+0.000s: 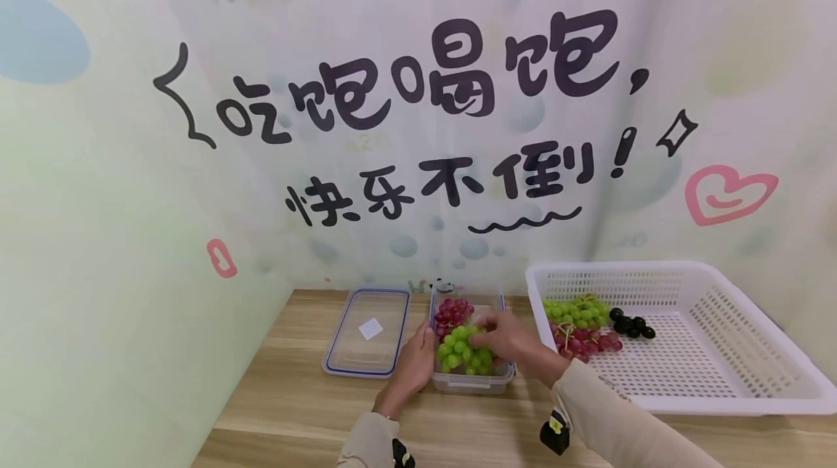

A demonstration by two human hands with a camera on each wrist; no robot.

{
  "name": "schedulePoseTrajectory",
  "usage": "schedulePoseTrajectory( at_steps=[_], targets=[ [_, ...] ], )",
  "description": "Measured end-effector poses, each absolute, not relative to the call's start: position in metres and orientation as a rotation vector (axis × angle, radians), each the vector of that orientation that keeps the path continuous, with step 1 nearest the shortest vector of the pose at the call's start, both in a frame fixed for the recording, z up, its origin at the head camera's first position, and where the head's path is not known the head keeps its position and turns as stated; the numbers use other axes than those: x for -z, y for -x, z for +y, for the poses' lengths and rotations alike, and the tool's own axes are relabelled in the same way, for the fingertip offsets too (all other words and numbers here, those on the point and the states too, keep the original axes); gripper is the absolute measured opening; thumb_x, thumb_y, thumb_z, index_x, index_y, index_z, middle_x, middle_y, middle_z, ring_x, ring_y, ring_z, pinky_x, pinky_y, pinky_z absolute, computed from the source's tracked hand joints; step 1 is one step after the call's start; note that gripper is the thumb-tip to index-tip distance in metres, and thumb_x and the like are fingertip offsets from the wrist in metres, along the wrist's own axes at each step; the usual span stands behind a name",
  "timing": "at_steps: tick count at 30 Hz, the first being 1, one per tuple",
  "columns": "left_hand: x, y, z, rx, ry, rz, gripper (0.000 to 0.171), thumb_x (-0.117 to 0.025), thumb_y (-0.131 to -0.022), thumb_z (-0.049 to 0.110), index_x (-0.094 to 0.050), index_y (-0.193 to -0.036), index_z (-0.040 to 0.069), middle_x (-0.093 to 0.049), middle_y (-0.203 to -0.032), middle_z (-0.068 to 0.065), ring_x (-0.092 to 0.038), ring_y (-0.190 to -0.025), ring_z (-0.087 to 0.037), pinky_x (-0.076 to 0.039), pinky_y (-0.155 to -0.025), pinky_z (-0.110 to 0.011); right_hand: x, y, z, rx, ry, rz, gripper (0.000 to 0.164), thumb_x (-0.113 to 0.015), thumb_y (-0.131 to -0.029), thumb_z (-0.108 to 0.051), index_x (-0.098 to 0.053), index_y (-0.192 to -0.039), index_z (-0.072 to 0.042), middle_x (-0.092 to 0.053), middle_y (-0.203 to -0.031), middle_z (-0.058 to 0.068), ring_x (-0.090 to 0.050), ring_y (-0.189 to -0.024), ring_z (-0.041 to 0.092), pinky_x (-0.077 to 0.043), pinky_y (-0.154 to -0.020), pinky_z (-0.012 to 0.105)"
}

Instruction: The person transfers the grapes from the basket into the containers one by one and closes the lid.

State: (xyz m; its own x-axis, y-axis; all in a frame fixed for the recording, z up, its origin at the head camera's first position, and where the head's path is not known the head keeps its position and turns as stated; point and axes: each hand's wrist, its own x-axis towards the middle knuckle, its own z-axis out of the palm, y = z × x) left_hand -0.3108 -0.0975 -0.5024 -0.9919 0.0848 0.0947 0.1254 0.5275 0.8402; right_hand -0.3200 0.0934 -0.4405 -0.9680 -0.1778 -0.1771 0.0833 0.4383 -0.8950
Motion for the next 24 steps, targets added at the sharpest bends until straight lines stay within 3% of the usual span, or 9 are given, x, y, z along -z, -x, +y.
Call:
schedulePoseTrajectory(
  at_steps=[7, 13, 24],
  targets=[
    [0.5017, 0.3113, -0.0977, 1.498, 0.185, -2.712, 0.05, -0.023, -0.11, 0.02, -0.031, -0.151, -0.008, -0.04, -0.15, -0.028, -0.036, -0.141, -0.045, -0.029, -0.116, -0.058, 0.4417, 0.3191, 0.0902, 1.481, 0.099, 2.447, 0.016, -0.07, -0.089, -0.008, -0.068, -0.103, -0.003, -0.062, -0.101, 0.011, -0.061, -0.087, 0.021, -0.059, -0.063, 0.039],
    [0.5018, 0.3109, -0.0978, 1.496, 0.185, -2.715, 0.05, -0.023, -0.11, 0.02, -0.031, -0.151, -0.009, -0.041, -0.15, -0.029, -0.037, -0.14, -0.046, -0.03, -0.115, -0.058, 0.4421, 0.3208, 0.0902, 1.461, 0.107, 2.421, 0.021, -0.069, -0.09, -0.005, -0.066, -0.111, 0.0, -0.062, -0.105, 0.013, -0.063, -0.094, 0.022, -0.061, -0.069, 0.044],
    [0.5013, 0.3103, -0.0982, 1.518, 0.181, -2.72, 0.05, -0.023, -0.111, 0.021, -0.029, -0.152, -0.008, -0.039, -0.152, -0.028, -0.034, -0.142, -0.045, -0.028, -0.116, -0.059, 0.4374, 0.3204, 0.0922, 1.452, 0.117, 2.4, 0.027, -0.067, -0.09, -0.002, -0.065, -0.117, 0.003, -0.063, -0.108, 0.015, -0.064, -0.092, 0.022, -0.062, -0.069, 0.043]
  ],
)
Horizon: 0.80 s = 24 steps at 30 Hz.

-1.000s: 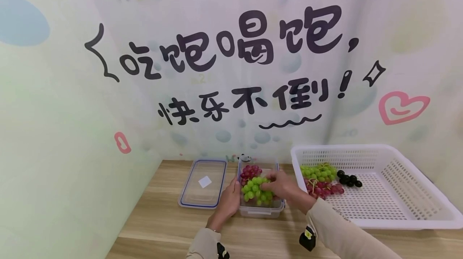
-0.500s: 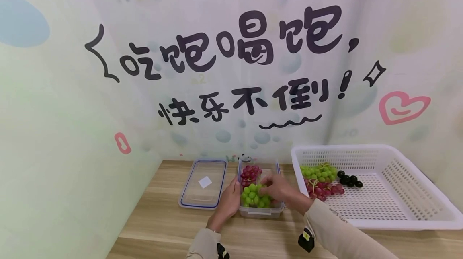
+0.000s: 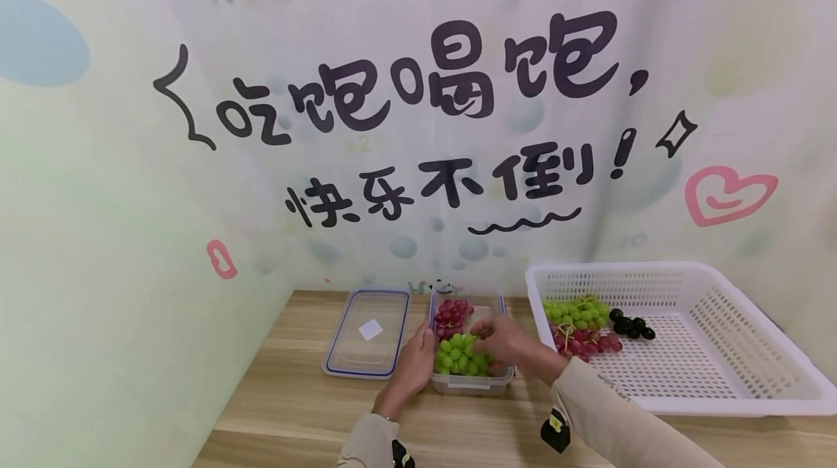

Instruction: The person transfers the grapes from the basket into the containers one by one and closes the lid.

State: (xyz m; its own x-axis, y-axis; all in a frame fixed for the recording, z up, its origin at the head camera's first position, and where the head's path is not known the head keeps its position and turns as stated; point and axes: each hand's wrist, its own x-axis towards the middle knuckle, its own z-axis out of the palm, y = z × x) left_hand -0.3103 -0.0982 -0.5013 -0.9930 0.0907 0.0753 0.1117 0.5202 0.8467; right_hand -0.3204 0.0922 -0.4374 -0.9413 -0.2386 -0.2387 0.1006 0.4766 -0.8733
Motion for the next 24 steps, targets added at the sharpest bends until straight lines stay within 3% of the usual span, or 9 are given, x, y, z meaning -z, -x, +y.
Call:
schedulePoseTrajectory(
  at_steps=[13, 18, 24],
  targets=[
    [0.505, 0.313, -0.098, 1.523, 0.165, -2.728, 0.05, -0.022, -0.111, 0.022, -0.029, -0.153, -0.004, -0.039, -0.152, -0.026, -0.034, -0.141, -0.045, -0.028, -0.116, -0.059, 0.43, 0.325, 0.1, 1.471, 0.13, 2.324, 0.028, -0.06, -0.095, -0.003, -0.059, -0.122, 0.006, -0.058, -0.124, 0.023, -0.062, -0.107, 0.032, -0.061, -0.074, 0.047],
    [0.506, 0.314, -0.098, 1.517, 0.164, -2.723, 0.049, -0.023, -0.111, 0.021, -0.03, -0.153, -0.003, -0.042, -0.151, -0.026, -0.036, -0.14, -0.045, -0.03, -0.115, -0.059, 0.425, 0.328, 0.104, 1.452, 0.122, 2.342, 0.028, -0.06, -0.096, -0.004, -0.06, -0.122, 0.003, -0.06, -0.123, 0.02, -0.064, -0.106, 0.029, -0.059, -0.084, 0.049],
    [0.506, 0.314, -0.098, 1.51, 0.157, -2.72, 0.05, -0.023, -0.11, 0.022, -0.031, -0.152, -0.003, -0.043, -0.149, -0.027, -0.037, -0.14, -0.045, -0.031, -0.115, -0.058, 0.416, 0.333, 0.11, 1.499, 0.147, 2.373, 0.029, -0.061, -0.096, -0.007, -0.061, -0.124, 0.002, -0.061, -0.126, 0.02, -0.062, -0.108, 0.027, -0.059, -0.085, 0.043]
  ],
)
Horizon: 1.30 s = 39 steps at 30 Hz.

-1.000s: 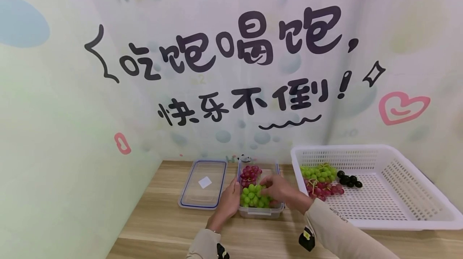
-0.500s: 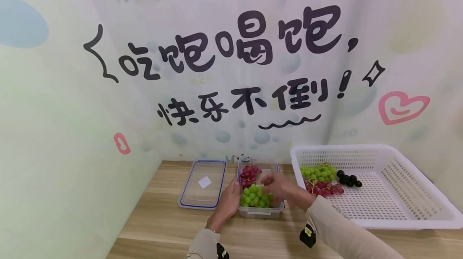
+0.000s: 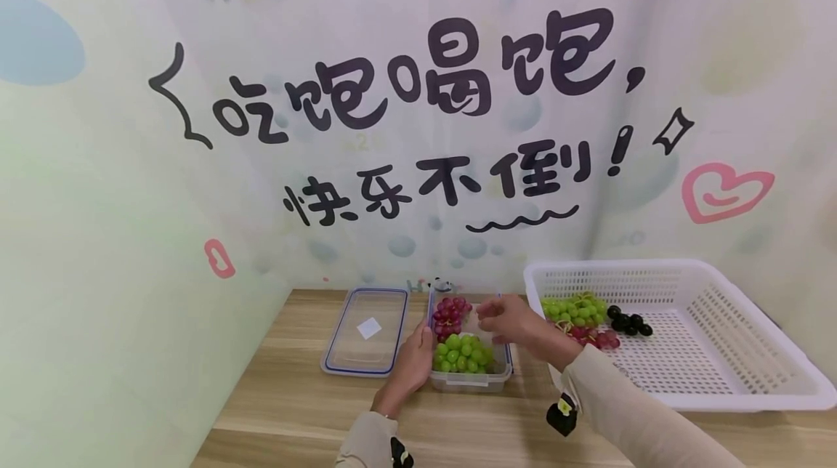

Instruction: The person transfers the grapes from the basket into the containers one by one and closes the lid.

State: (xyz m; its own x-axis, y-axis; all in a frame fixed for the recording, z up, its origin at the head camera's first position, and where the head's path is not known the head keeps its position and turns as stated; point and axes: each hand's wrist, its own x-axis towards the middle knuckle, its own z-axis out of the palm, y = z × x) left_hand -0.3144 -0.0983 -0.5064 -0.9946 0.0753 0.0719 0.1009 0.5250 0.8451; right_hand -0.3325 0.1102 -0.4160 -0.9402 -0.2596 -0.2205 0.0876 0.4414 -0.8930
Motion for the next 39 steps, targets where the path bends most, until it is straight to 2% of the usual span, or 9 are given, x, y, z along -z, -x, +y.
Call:
schedulePoseTrajectory(
  at_steps=[5, 12, 18, 25, 33, 39],
  targets=[
    [0.507, 0.316, -0.099, 1.497, 0.166, -2.715, 0.049, -0.024, -0.11, 0.021, -0.031, -0.152, -0.004, -0.044, -0.148, -0.027, -0.038, -0.139, -0.045, -0.032, -0.114, -0.059, 0.406, 0.339, 0.118, 1.506, 0.127, 2.421, 0.03, -0.061, -0.097, -0.009, -0.062, -0.126, -0.001, -0.063, -0.126, 0.017, -0.062, -0.108, 0.026, -0.059, -0.087, 0.04],
    [0.507, 0.316, -0.099, 1.503, 0.149, -2.72, 0.049, -0.024, -0.11, 0.021, -0.031, -0.152, -0.004, -0.043, -0.15, -0.026, -0.037, -0.14, -0.044, -0.03, -0.116, -0.057, 0.398, 0.347, 0.135, 1.532, 0.068, 2.454, 0.035, -0.06, -0.097, -0.01, -0.058, -0.131, 0.0, -0.061, -0.129, 0.019, -0.061, -0.111, 0.029, -0.059, -0.086, 0.037],
    [0.506, 0.315, -0.098, 1.487, 0.154, -2.721, 0.049, -0.025, -0.11, 0.021, -0.031, -0.152, -0.005, -0.042, -0.15, -0.027, -0.037, -0.14, -0.045, -0.03, -0.115, -0.058, 0.394, 0.351, 0.153, 1.573, 0.091, 2.451, 0.039, -0.059, -0.099, -0.012, -0.053, -0.136, 0.0, -0.056, -0.135, 0.022, -0.058, -0.115, 0.033, -0.055, -0.094, 0.042],
    [0.506, 0.315, -0.098, 1.478, 0.152, -2.722, 0.049, -0.025, -0.11, 0.021, -0.032, -0.152, -0.005, -0.042, -0.149, -0.028, -0.037, -0.139, -0.046, -0.03, -0.115, -0.059, 0.394, 0.357, 0.173, 1.585, 0.061, 2.481, 0.041, -0.059, -0.1, -0.016, -0.052, -0.136, 0.002, -0.056, -0.134, 0.024, -0.057, -0.119, 0.035, -0.053, -0.099, 0.046],
    [0.507, 0.315, -0.098, 1.5, 0.147, -2.72, 0.05, -0.023, -0.11, 0.022, -0.03, -0.152, -0.005, -0.04, -0.152, -0.026, -0.035, -0.141, -0.045, -0.029, -0.116, -0.057, 0.398, 0.363, 0.202, 1.516, -0.001, 2.486, 0.053, -0.057, -0.101, -0.025, -0.042, -0.145, 0.0, -0.044, -0.146, 0.027, -0.048, -0.131, 0.043, -0.046, -0.106, 0.054],
    [0.507, 0.315, -0.097, 1.493, 0.143, -2.713, 0.049, -0.024, -0.11, 0.021, -0.032, -0.151, -0.006, -0.041, -0.15, -0.028, -0.036, -0.14, -0.046, -0.029, -0.116, -0.058, 0.402, 0.366, 0.228, 1.489, -0.068, 2.501, 0.061, -0.057, -0.101, -0.031, -0.038, -0.148, 0.001, -0.039, -0.149, 0.029, -0.044, -0.132, 0.047, -0.043, -0.107, 0.057]
  ],
)
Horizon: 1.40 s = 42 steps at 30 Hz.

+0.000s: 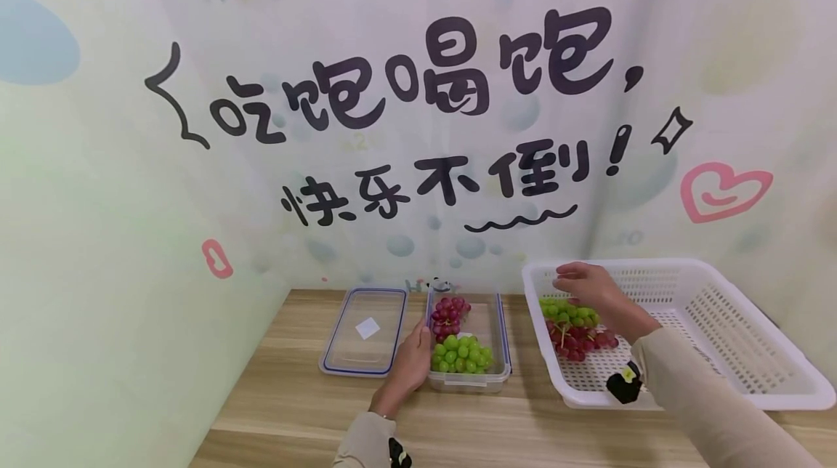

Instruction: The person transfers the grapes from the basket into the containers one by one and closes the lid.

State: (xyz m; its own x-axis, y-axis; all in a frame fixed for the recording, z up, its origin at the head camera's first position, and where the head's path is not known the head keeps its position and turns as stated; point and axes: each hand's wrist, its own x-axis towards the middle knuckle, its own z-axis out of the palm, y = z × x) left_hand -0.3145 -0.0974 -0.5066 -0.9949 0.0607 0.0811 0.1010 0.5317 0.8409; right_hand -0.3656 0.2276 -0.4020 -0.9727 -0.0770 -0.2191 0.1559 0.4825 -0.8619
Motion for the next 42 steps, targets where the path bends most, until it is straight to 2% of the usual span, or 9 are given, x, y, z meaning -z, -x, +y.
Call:
schedulePoseTrajectory(
  at_steps=[12, 24, 29, 34, 42],
  targets=[
    [0.506, 0.314, -0.097, 1.498, 0.142, -2.715, 0.049, -0.025, -0.11, 0.022, -0.032, -0.151, -0.005, -0.042, -0.15, -0.028, -0.037, -0.14, -0.046, -0.03, -0.115, -0.059, 0.41, 0.373, 0.271, 1.454, -0.116, 2.544, 0.062, -0.05, -0.104, -0.031, -0.032, -0.149, 0.008, -0.032, -0.151, 0.033, -0.035, -0.138, 0.05, -0.037, -0.111, 0.06],
    [0.507, 0.314, -0.098, 1.508, 0.149, -2.704, 0.049, -0.024, -0.11, 0.021, -0.032, -0.152, -0.005, -0.041, -0.151, -0.027, -0.037, -0.14, -0.045, -0.03, -0.116, -0.057, 0.415, 0.375, 0.312, 1.413, -0.165, 2.57, 0.071, -0.049, -0.102, -0.038, -0.026, -0.149, 0.011, -0.024, -0.152, 0.037, -0.024, -0.139, 0.056, -0.03, -0.11, 0.068],
    [0.507, 0.315, -0.098, 1.524, 0.134, -2.71, 0.05, -0.023, -0.111, 0.023, -0.03, -0.152, -0.005, -0.039, -0.152, -0.026, -0.035, -0.142, -0.044, -0.029, -0.117, -0.057, 0.416, 0.374, 0.325, 1.39, -0.157, 2.545, 0.078, -0.05, -0.101, -0.042, -0.022, -0.15, 0.012, -0.016, -0.155, 0.038, -0.016, -0.141, 0.058, -0.025, -0.109, 0.072],
    [0.508, 0.315, -0.099, 1.516, 0.145, -2.71, 0.05, -0.023, -0.11, 0.021, -0.03, -0.152, -0.005, -0.039, -0.152, -0.026, -0.034, -0.142, -0.044, -0.028, -0.117, -0.057, 0.419, 0.374, 0.334, 1.397, -0.172, 2.478, 0.076, -0.047, -0.103, -0.039, -0.018, -0.151, 0.012, -0.007, -0.157, 0.038, -0.009, -0.142, 0.059, -0.02, -0.109, 0.076],
    [0.506, 0.313, -0.099, 1.534, 0.155, -2.71, 0.05, -0.024, -0.111, 0.022, -0.03, -0.153, -0.004, -0.038, -0.154, -0.025, -0.033, -0.143, -0.044, -0.028, -0.117, -0.057, 0.425, 0.376, 0.34, 1.409, -0.242, 2.374, 0.083, -0.054, -0.1, -0.042, -0.016, -0.152, 0.01, -0.005, -0.156, 0.038, -0.006, -0.141, 0.06, -0.021, -0.107, 0.077]
  ],
)
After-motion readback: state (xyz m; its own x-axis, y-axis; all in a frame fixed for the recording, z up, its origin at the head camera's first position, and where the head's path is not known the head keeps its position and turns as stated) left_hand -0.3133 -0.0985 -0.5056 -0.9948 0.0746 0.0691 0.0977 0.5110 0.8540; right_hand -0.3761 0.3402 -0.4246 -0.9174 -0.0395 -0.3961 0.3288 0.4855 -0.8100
